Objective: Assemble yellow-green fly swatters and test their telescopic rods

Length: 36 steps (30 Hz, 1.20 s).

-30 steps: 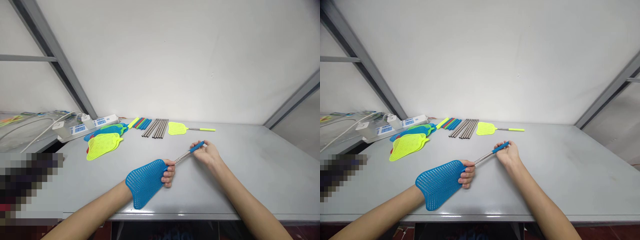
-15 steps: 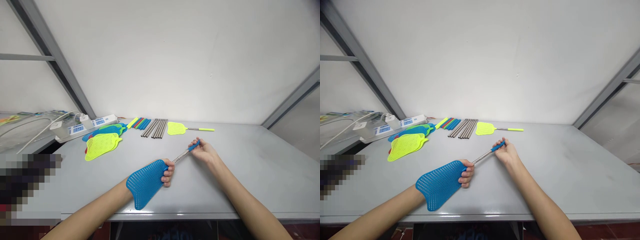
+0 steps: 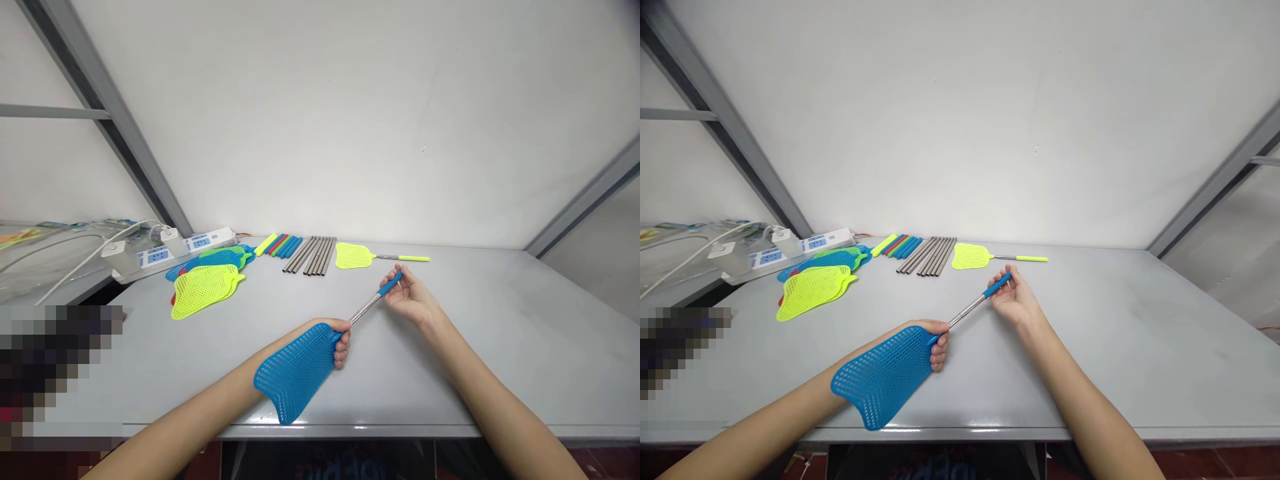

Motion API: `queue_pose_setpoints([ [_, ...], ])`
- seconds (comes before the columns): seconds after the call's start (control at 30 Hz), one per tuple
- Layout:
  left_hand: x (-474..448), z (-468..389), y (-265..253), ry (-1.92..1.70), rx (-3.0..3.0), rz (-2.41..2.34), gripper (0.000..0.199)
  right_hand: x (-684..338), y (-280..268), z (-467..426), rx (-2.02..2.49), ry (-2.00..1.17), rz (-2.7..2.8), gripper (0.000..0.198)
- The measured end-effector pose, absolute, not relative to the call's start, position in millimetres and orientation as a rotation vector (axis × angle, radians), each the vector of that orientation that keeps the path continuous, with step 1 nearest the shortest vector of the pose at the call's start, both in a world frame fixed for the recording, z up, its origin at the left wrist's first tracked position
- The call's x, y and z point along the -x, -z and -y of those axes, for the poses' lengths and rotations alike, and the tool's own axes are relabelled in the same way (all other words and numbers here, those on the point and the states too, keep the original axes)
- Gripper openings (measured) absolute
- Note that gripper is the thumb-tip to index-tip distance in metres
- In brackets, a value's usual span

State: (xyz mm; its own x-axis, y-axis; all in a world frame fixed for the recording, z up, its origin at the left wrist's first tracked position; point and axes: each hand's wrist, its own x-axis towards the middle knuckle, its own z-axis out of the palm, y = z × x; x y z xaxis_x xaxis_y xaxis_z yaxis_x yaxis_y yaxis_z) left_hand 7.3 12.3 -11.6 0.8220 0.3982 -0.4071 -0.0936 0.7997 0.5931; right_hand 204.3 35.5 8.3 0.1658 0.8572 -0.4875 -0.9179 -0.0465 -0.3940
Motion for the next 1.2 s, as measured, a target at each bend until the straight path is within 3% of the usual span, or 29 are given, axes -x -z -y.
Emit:
queue_pose_setpoints([
  [0.27,-9.6,-20.2,32.2,-0.154,-0.684,-0.400,0.035,-203.3,-9.2,-36.9,0.596,-1.459,-0.043,0.012],
  [0.5,-5.2,-15.5,22.8,-0.167,-0.590,-0.383,0.033,-202.6,-8.0,-26.3,0.560,-1.394,-0.009,0.028],
  [1.2,-3.5,-3.0,7.5,-0.186,-0.585,-0.334,0.037,-187.6,-25.2,-6.7,0.353,-1.383,0.023,0.023],
])
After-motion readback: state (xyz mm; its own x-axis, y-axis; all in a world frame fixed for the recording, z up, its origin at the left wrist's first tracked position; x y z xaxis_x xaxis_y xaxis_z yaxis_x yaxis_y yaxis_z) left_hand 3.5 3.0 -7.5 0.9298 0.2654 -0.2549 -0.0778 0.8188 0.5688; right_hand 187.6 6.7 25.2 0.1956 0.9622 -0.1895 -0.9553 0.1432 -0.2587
